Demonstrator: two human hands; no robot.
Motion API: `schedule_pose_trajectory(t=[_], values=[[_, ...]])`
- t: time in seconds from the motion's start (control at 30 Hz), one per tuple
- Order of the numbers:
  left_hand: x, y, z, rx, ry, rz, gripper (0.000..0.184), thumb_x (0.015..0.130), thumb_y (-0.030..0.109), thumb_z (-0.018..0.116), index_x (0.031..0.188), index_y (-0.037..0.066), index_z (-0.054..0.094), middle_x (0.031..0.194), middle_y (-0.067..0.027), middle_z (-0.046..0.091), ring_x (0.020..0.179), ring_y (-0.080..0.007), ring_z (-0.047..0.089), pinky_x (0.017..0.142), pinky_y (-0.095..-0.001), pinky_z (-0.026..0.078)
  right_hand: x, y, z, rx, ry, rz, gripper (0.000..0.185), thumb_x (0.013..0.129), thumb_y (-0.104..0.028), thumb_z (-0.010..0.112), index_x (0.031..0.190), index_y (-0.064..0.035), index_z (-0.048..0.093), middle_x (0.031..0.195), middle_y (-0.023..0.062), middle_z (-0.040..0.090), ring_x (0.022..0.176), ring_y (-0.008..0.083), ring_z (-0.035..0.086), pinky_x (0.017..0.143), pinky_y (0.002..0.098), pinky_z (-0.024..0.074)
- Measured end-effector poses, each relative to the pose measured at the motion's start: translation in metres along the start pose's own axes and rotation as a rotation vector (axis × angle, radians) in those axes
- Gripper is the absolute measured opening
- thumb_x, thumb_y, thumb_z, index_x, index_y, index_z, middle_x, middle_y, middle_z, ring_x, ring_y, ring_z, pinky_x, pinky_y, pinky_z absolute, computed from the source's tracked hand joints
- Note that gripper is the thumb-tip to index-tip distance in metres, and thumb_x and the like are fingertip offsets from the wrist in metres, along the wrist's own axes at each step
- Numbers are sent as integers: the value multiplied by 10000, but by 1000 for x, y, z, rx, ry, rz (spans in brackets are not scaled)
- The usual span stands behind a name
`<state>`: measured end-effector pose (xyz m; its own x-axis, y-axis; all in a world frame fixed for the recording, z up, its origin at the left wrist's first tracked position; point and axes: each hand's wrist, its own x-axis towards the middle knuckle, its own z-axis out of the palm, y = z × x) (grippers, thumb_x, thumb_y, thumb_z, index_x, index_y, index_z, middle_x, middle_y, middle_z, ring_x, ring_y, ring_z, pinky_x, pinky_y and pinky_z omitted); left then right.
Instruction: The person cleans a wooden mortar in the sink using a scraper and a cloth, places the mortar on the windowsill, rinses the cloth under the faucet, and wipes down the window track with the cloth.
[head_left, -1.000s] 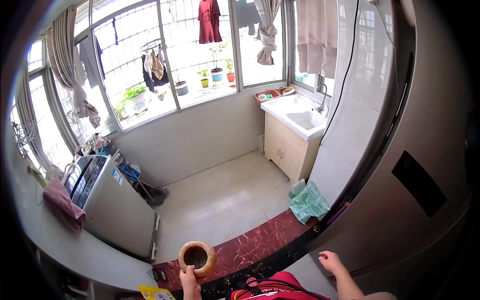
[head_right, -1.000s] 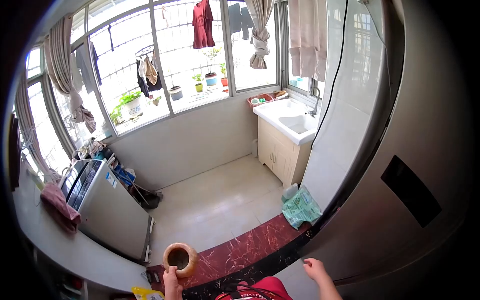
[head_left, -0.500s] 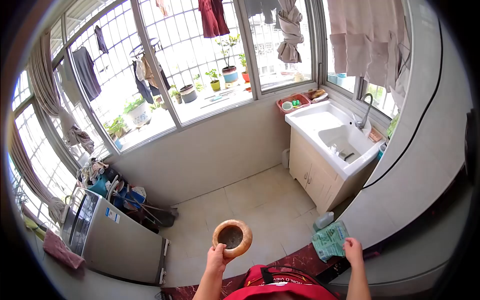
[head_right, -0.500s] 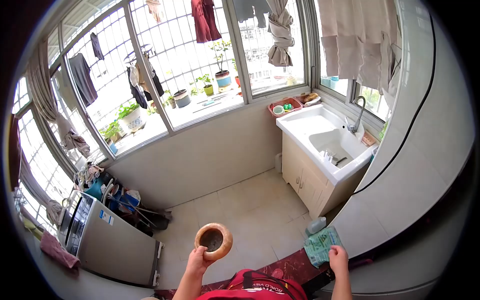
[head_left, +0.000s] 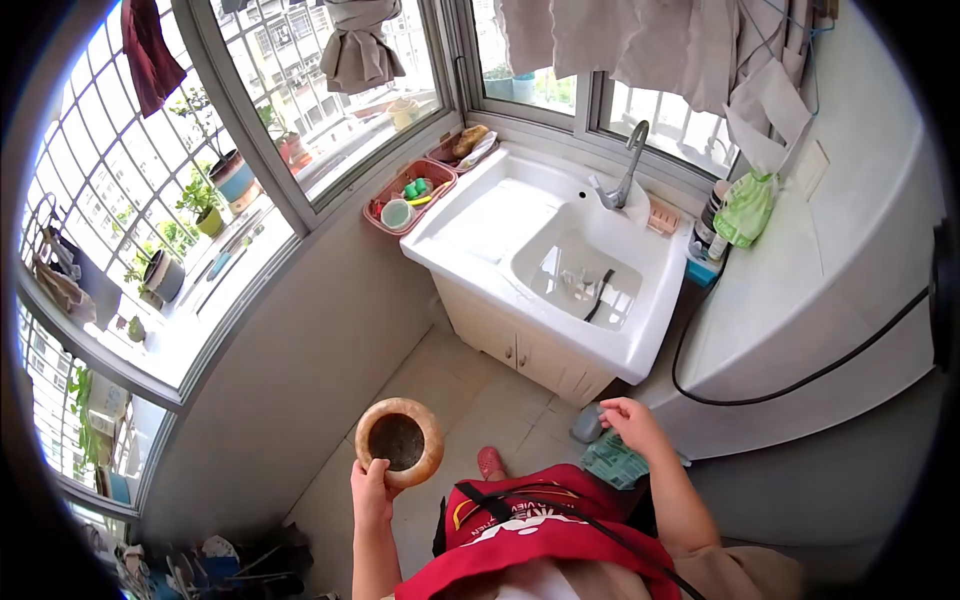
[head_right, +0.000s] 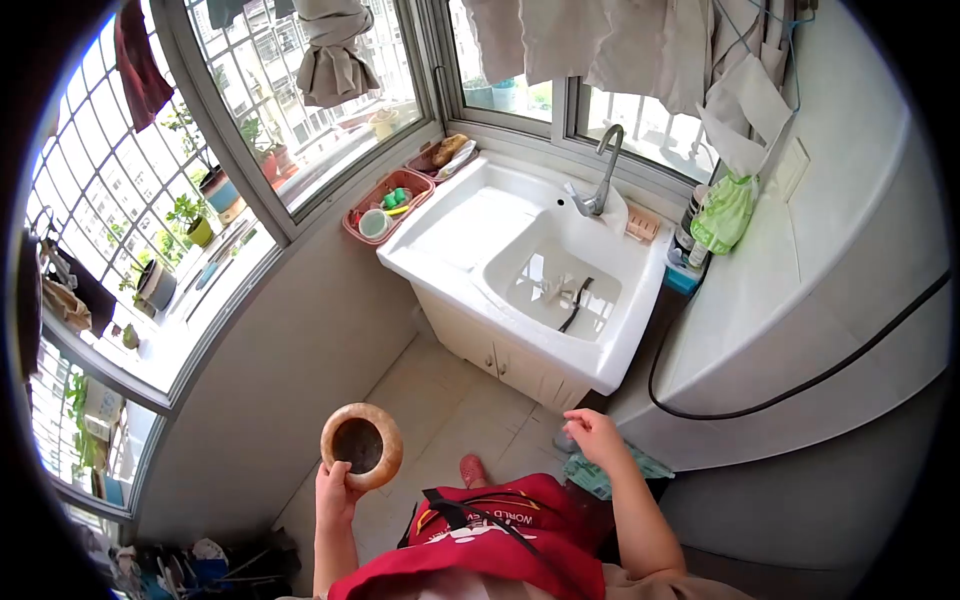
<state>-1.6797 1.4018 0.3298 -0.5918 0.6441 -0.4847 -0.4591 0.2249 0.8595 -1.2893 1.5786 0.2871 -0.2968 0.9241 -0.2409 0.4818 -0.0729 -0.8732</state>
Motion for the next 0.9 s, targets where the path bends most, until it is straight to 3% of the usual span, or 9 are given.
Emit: schedule_pose_trajectory(t=[0.07,0.27,0.4,0.53,0.63,0.73,0.77,0.87,0.9], values=[[53,30,41,36,-135,-41,304,774,85,536,1061,37,446,950,-86,543,760,-185,613,596,-338,565,6,-2,-9,405,124,256,254,902,-147,525,1117,-21,576,903,67,641,775,123,613,648,254,487],[167,76,193,231,-444,-118,333,805,97,530,1112,12,433,951,-78,539,744,-155,609,594,-297,561,92,-14,-50,537,393,343,252,919,-129,478,1124,-7,560,960,79,629,806,133,613,658,253,493],[215,75,293,400,-522,-146,375,784,137,575,1096,-1,419,926,-86,527,711,-156,593,587,-280,536,216,7,-56,429,350,359,271,897,-127,499,1143,-26,552,954,66,620,819,138,603,663,270,500],[259,48,373,556,-542,-203,394,755,116,600,1067,-34,413,869,-114,533,665,-147,569,531,-273,504,345,73,-24,-39,421,322,393,828,-93,529,1218,-53,510,1291,189,471,1102,288,517,890,342,447],[295,7,414,643,-568,-233,429,742,110,605,1082,-62,407,903,-132,532,724,-176,584,577,-294,508,404,115,16,-321,565,139,442,793,-84,558,1231,-74,503,1345,165,411,1166,310,454,952,380,405],[325,-22,441,736,-602,-186,467,737,126,615,1102,-74,403,946,-150,543,825,-210,588,707,-316,504,395,98,16,-386,352,-1,470,750,-88,605,1211,-91,517,1257,141,472,1113,334,480,949,412,407],[341,-40,443,845,-644,-135,454,766,106,594,1142,-28,378,974,-131,524,786,-187,575,608,-313,531,390,75,0,-376,201,175,413,718,-88,627,1128,-95,578,1146,120,532,1077,337,492,936,413,410],[360,-83,466,976,-624,-134,451,772,116,598,1138,-30,380,973,-139,527,786,-181,571,593,-309,514,375,108,-18,-580,203,429,302,710,-91,629,1011,-77,627,1086,117,567,1042,328,519,885,405,441],[359,-90,470,970,-637,-152,451,772,116,598,1138,-30,380,973,-139,527,786,-181,571,593,-309,514,369,122,-21,-545,393,479,249,712,-107,631,954,-53,641,959,127,609,923,325,573,786,403,468]])
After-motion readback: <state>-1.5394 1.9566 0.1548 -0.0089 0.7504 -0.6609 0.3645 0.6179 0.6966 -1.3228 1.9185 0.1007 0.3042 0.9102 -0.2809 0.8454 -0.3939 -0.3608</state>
